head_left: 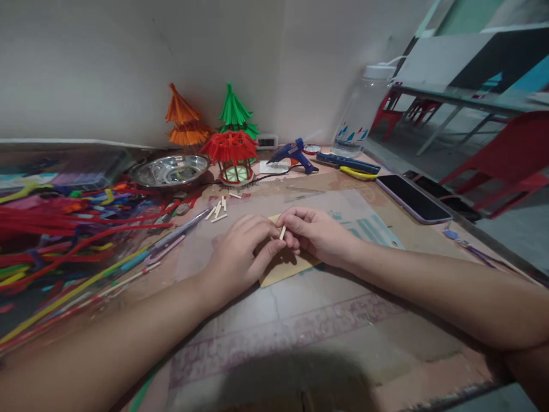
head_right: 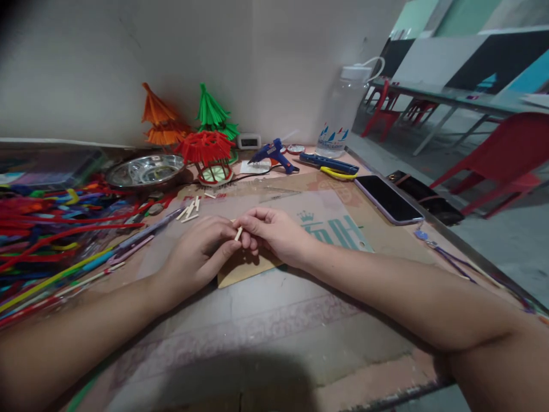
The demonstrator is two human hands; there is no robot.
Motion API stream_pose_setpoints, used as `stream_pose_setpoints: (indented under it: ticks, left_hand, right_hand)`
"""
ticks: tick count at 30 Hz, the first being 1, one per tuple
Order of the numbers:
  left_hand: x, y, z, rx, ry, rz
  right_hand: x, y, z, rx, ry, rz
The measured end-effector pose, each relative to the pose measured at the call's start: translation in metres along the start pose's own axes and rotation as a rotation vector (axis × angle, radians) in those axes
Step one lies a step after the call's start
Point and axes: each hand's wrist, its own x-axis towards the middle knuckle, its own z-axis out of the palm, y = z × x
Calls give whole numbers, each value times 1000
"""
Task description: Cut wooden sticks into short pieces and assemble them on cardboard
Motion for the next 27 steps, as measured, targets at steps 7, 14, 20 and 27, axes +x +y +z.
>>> stream_pose_setpoints:
  ticks: [7,14,20,27]
  left_hand:
    - [-1,-1,-2,20,10,-63]
    - [0,-6,1,15,-53,-35]
    - [-1,-6,4,81,-94,-69]
    - [1,-6,6,322,-319,-83]
  right_hand:
    - [-9,-7,10,-217,87,-146]
    - [-10,-6,13,-377,100,-197]
    - [-1,-26,-17,-811,125,-235]
    - [-2,-41,-48,-1171,41,-223]
